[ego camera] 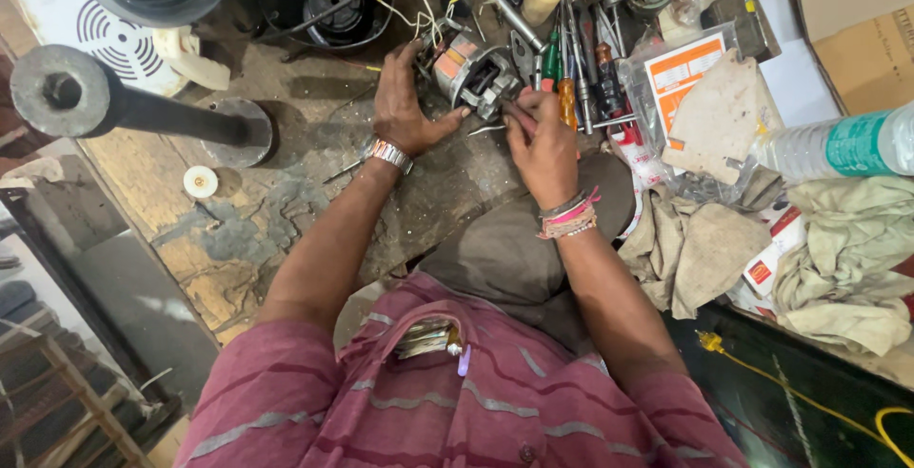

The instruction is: The person disassembles a small electrical motor on a cluttered workbench. Using a screwdriver and pliers, they remove screws and separate the motor housing into two halves, exposing the internal components.

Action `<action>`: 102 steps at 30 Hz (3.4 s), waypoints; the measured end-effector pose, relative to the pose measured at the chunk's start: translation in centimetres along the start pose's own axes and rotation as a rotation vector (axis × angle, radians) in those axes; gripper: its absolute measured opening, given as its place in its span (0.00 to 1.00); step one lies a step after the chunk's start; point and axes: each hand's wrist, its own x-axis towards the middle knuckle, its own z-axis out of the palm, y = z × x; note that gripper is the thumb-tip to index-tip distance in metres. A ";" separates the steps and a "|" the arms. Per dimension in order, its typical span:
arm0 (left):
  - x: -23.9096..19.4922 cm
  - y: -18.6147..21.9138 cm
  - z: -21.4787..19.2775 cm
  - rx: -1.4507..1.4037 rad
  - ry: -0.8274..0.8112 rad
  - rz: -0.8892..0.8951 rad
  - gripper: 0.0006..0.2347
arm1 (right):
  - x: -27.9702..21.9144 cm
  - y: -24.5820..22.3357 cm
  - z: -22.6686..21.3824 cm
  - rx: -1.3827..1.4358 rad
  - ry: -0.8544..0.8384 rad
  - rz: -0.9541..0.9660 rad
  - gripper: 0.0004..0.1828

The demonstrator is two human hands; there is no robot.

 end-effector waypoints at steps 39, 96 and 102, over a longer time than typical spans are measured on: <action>0.2 0.1 0.3 0.027 0.044 0.029 0.40 | 1.3 3.0 0.6 -0.338 -0.020 -0.297 0.04; -0.5 0.0 0.5 0.055 0.061 0.052 0.42 | 1.2 0.5 -0.7 -0.366 -0.050 -0.305 0.06; -0.3 -0.3 0.9 0.094 0.064 0.027 0.43 | 1.1 0.5 -0.9 -0.369 -0.060 -0.287 0.06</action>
